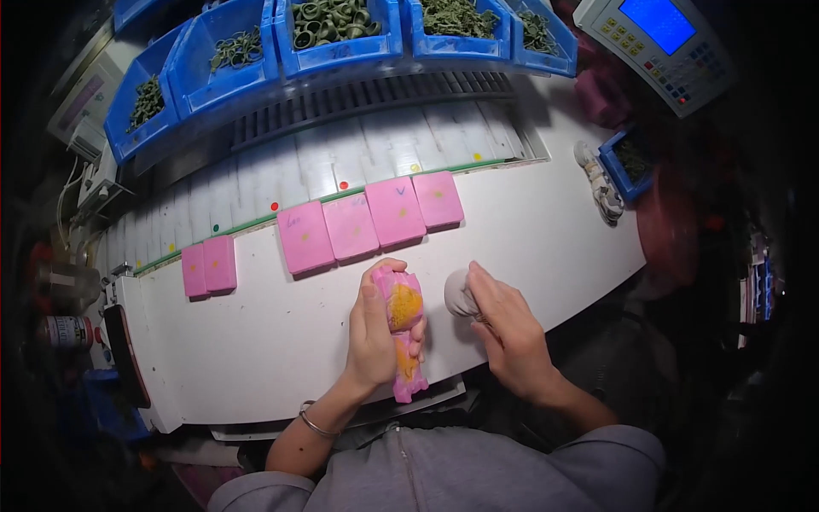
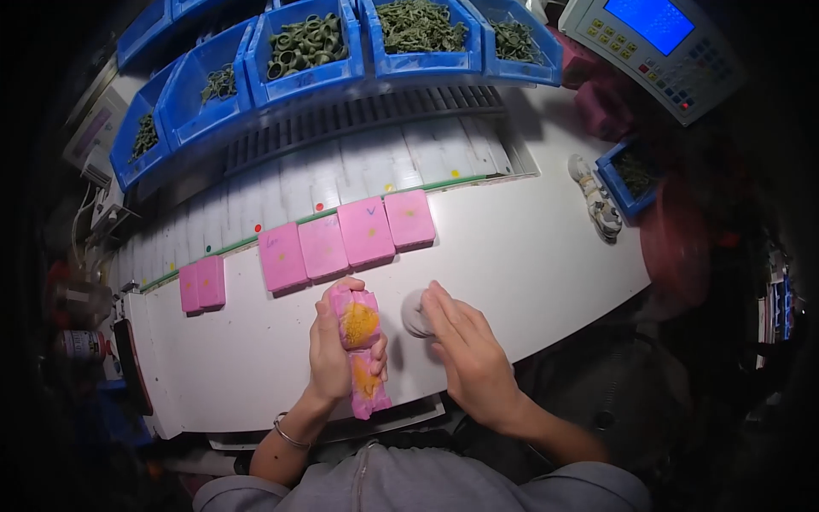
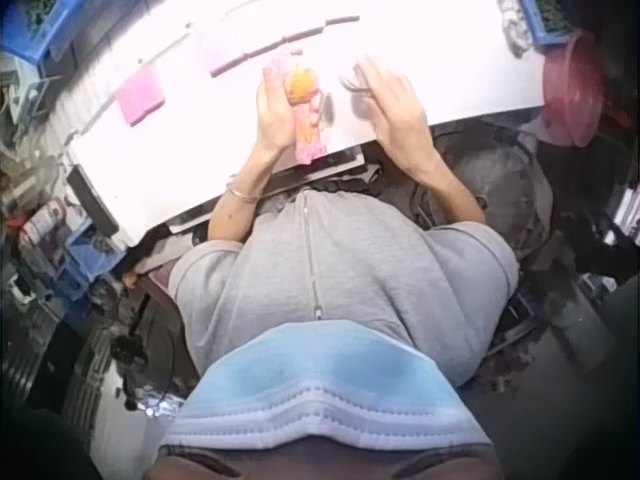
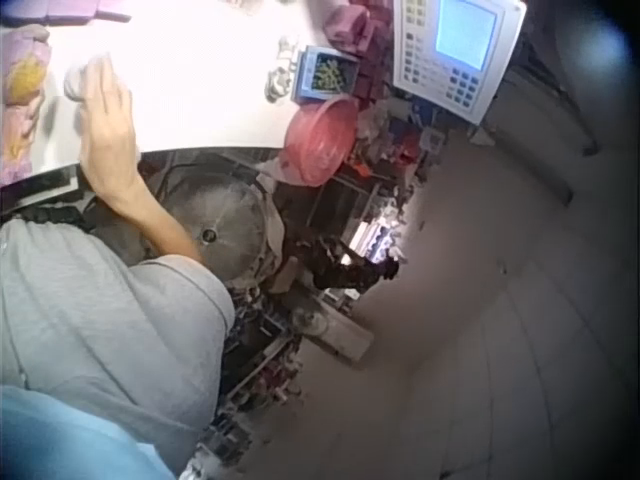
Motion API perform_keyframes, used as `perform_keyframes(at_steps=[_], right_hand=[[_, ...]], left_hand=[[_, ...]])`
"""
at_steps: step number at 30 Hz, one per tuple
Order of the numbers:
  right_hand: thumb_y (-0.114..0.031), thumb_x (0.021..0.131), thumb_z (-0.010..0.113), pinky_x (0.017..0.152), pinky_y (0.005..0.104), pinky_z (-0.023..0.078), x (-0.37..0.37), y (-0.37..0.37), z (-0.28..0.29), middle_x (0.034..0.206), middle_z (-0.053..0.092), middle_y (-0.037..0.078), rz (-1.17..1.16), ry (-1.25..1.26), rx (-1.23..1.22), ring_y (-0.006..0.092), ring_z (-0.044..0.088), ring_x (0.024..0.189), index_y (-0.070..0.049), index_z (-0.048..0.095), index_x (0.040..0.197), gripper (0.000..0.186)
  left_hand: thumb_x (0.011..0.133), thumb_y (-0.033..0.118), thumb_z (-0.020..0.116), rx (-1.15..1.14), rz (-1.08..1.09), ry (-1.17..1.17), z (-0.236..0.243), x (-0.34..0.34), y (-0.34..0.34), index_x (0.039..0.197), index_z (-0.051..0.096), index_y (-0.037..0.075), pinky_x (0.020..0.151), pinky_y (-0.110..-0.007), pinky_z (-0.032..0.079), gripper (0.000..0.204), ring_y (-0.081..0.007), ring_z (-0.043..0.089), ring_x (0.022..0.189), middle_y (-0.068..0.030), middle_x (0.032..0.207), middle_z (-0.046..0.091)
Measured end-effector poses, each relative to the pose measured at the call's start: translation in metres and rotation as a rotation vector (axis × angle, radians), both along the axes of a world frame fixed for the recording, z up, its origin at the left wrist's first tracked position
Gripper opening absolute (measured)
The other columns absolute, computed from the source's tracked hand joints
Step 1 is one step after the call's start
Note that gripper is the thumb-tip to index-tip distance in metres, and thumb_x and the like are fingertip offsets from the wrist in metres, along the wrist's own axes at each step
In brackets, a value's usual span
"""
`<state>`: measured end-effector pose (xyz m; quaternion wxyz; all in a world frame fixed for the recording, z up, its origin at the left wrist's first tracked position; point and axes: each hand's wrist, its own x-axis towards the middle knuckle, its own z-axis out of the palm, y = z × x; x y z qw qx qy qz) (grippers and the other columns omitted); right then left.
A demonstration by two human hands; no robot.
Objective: The person places small green leaf-shaped pieces into various pink molds, applies white paste with a cloth, and connects components together using a thin wire.
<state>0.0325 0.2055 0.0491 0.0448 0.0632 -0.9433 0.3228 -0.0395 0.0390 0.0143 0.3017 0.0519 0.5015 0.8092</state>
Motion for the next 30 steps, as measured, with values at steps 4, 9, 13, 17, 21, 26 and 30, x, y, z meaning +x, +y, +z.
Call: perform_keyframes(at_steps=[4, 9, 13, 17, 21, 26, 30], right_hand=[[0.015, 0.061, 0.048, 0.093, 0.0370, 0.042, -0.013, -0.023, 0.001, 0.128, 0.045, 0.023, 0.109, 0.207, -0.006, 0.0361, 0.048, 0.112, 0.006, 0.047, 0.123, 0.062], [0.014, 0.063, 0.049, 0.091, 0.0358, 0.043, -0.020, -0.016, -0.006, 0.129, 0.045, 0.021, 0.140, 0.118, -0.097, 0.0361, 0.050, 0.110, 0.004, 0.049, 0.122, 0.060], [0.013, 0.064, 0.051, 0.088, 0.0360, 0.045, -0.019, -0.019, -0.011, 0.128, 0.046, 0.023, -0.006, 0.185, -0.150, 0.0375, 0.052, 0.107, 0.001, 0.048, 0.124, 0.061], [0.010, 0.065, 0.054, 0.087, 0.0375, 0.046, -0.019, -0.022, -0.016, 0.122, 0.050, 0.025, 0.084, 0.195, -0.064, 0.0375, 0.053, 0.107, 0.003, 0.050, 0.121, 0.056], [0.010, 0.064, 0.051, 0.086, 0.0375, 0.046, -0.019, -0.030, -0.011, 0.121, 0.051, 0.024, 0.087, 0.327, -0.035, 0.0364, 0.053, 0.107, 0.005, 0.052, 0.119, 0.055], [0.005, 0.065, 0.054, 0.083, 0.0375, 0.048, -0.019, -0.026, -0.012, 0.120, 0.053, 0.023, 0.137, 0.296, 0.026, 0.0355, 0.054, 0.107, 0.005, 0.054, 0.116, 0.051], [-0.001, 0.066, 0.057, 0.081, 0.0374, 0.048, -0.014, -0.028, -0.018, 0.119, 0.054, 0.020, 0.104, 0.430, 0.109, 0.0357, 0.055, 0.106, 0.004, 0.056, 0.114, 0.048]], left_hand=[[0.096, 0.049, 0.013, -0.105, 0.016, 0.086, 0.000, 0.002, 0.005, 0.121, 0.032, 0.009, 0.039, -0.027, 0.044, 0.051, -0.0145, 0.046, 0.041, -0.0088, 0.060, 0.047], [0.094, 0.054, 0.012, -0.097, -0.038, 0.001, -0.006, 0.003, -0.001, 0.122, 0.033, 0.008, 0.037, -0.026, 0.044, 0.057, -0.0138, 0.047, 0.040, -0.0093, 0.064, 0.050], [0.092, 0.058, 0.011, -0.051, -0.042, -0.004, -0.007, -0.003, -0.001, 0.122, 0.032, 0.008, 0.037, -0.026, 0.044, 0.062, -0.0136, 0.047, 0.040, -0.0098, 0.064, 0.050], [0.088, 0.064, 0.009, -0.127, -0.086, 0.054, -0.007, -0.004, -0.001, 0.123, 0.030, 0.010, 0.036, -0.027, 0.044, 0.068, -0.0151, 0.047, 0.040, -0.0103, 0.065, 0.050], [0.085, 0.067, 0.004, -0.069, -0.075, 0.060, 0.000, -0.006, -0.001, 0.124, 0.029, 0.011, 0.037, -0.028, 0.045, 0.072, -0.0167, 0.048, 0.040, -0.0104, 0.066, 0.051], [0.084, 0.067, 0.003, -0.082, -0.117, 0.012, 0.000, -0.006, -0.002, 0.123, 0.030, 0.011, 0.038, -0.029, 0.047, 0.074, -0.0175, 0.048, 0.041, -0.0105, 0.068, 0.051], [0.085, 0.066, 0.002, -0.119, -0.121, -0.107, 0.015, -0.008, 0.004, 0.121, 0.034, 0.010, 0.038, -0.030, 0.048, 0.074, -0.0184, 0.049, 0.041, -0.0110, 0.068, 0.052]])
